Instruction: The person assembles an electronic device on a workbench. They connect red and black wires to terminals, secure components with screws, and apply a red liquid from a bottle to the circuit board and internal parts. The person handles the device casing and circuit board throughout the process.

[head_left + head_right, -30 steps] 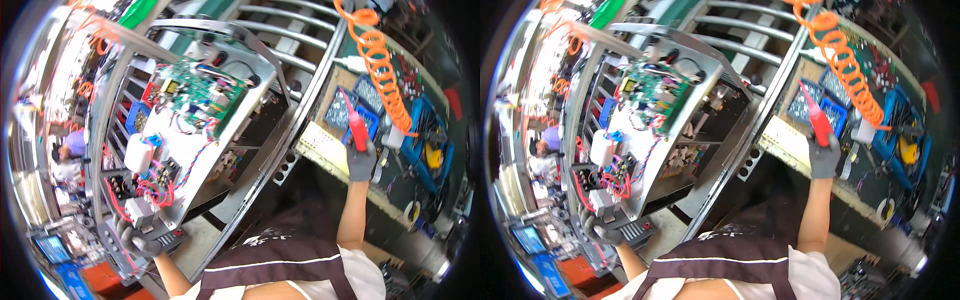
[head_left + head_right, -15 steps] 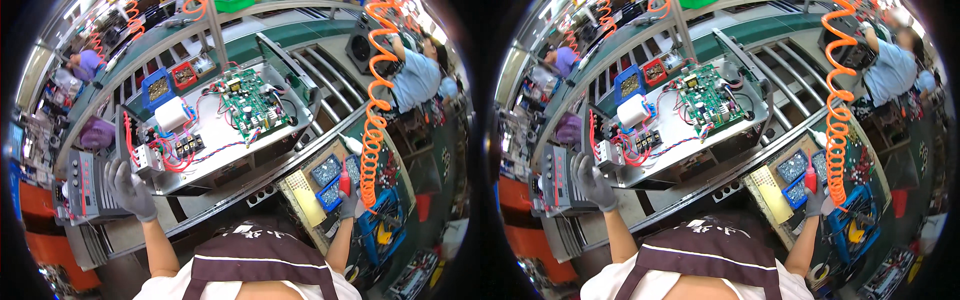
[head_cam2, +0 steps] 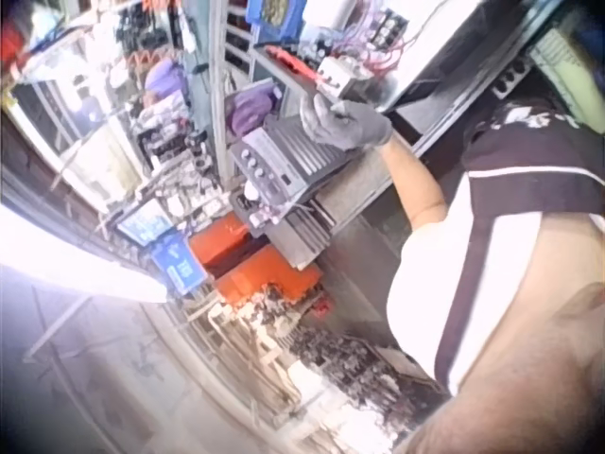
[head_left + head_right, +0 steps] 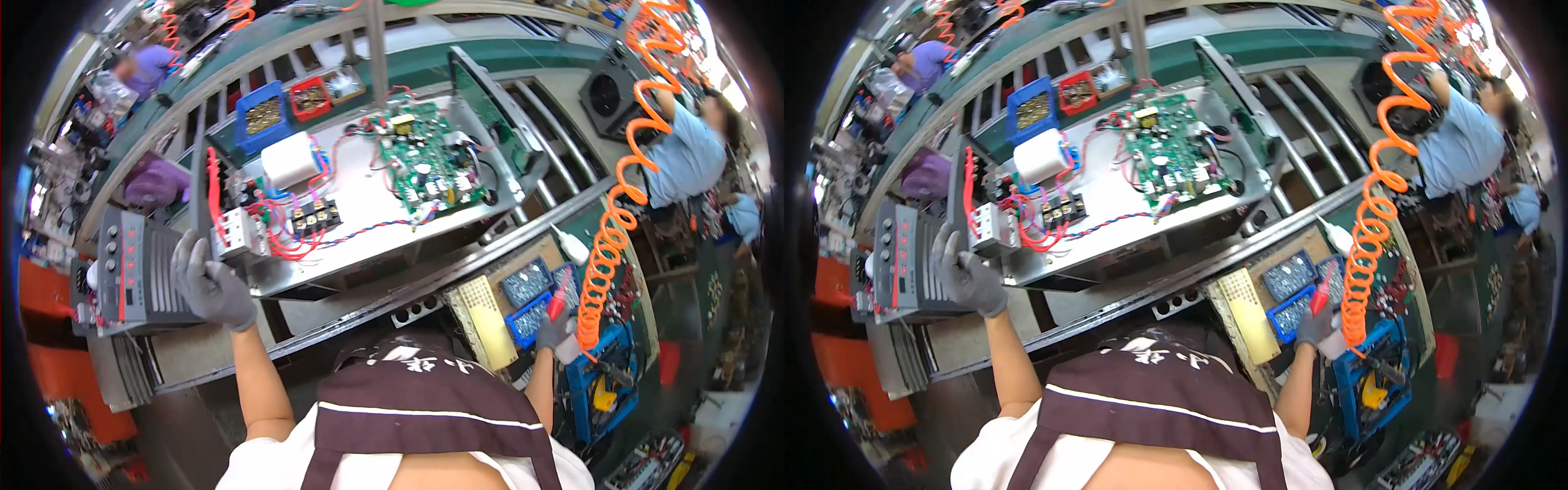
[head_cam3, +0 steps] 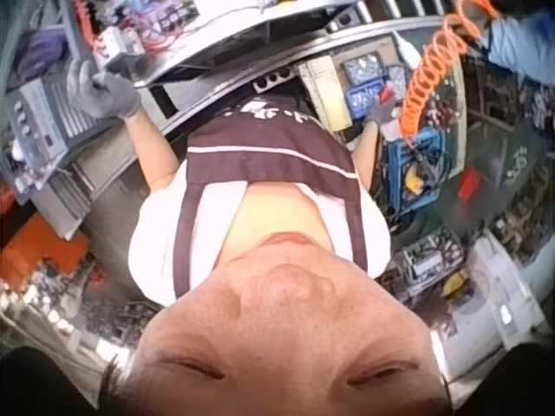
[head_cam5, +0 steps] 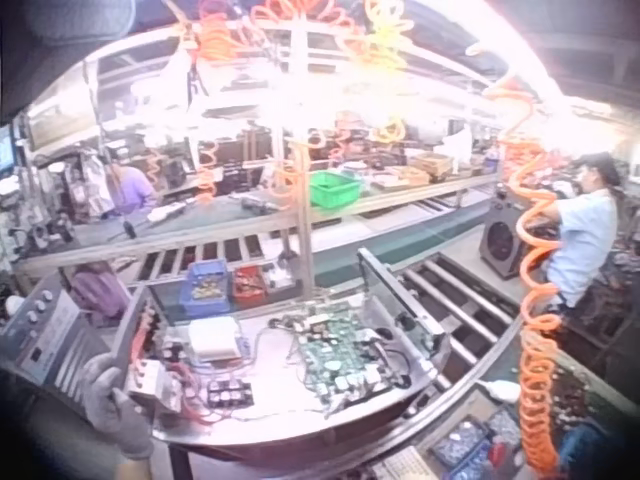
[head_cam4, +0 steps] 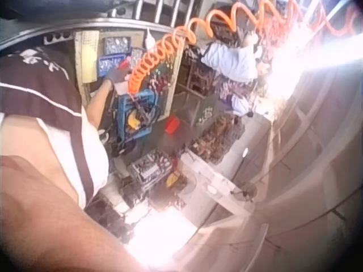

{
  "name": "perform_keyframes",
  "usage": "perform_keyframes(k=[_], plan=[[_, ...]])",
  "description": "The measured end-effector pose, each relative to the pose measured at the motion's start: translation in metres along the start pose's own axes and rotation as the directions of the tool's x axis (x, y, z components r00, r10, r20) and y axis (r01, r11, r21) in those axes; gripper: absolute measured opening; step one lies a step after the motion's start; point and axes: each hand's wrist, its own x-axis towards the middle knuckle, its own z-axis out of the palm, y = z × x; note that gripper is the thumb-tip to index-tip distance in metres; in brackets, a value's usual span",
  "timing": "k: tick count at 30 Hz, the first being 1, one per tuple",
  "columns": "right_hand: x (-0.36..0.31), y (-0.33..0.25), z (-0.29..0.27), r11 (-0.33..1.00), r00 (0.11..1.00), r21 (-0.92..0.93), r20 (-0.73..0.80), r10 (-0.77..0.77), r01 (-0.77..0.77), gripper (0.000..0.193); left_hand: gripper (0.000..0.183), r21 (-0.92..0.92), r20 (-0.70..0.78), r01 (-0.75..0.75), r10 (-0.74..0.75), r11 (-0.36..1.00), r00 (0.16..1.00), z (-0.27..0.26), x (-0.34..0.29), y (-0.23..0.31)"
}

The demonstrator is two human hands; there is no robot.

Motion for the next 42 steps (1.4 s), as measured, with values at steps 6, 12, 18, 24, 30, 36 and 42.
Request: perform_keyframes(k=[6,12,18,24,30,36,42], plan=[[-0.006,0.006,0.029,0.979,0.991,-0.173,-0.051,-0.12,0.109,0.079,0.027,-0.012,0.028,0.002,-0.001,1.0,1.0,0.0,-0.003,-0.002],[-0.021,-0.038,0.007,0.953,0.955,-0.28,-0.23,-0.188,0.12,0.071,0.029,0.01,0.076,0.021,-0.021,1.0,0.997,-0.005,-0.004,-0.009],[-0.009,-0.135,-0.025,0.841,0.867,0.259,-0.305,-0.394,0.474,0.054,0.034,0.01,0.074,-0.025,0.024,1.0,0.997,-0.008,-0.003,-0.012],[-0.002,-0.273,-0.063,0.401,0.801,0.798,-0.161,-0.577,0.449,0.059,0.034,0.03,0.092,-0.107,0.104,0.994,0.99,-0.005,0.003,-0.015],[0.0,-0.31,-0.077,0.693,0.749,0.374,-0.006,-0.663,0.616,0.029,0.027,-0.109,0.035,-0.05,0.054,0.993,0.998,0.036,0.019,-0.052],[-0.065,-0.332,-0.059,0.55,0.657,0.381,-0.261,-0.708,0.743,0.043,0.034,-0.376,0.228,0.109,-0.022,0.92,0.973,0.105,0.055,-0.163],[-0.052,-0.32,-0.06,0.432,0.577,0.724,0.056,-0.815,0.539,0.043,0.049,0.043,0.547,0.049,-0.064,0.998,0.835,0.148,0.104,-0.256]])
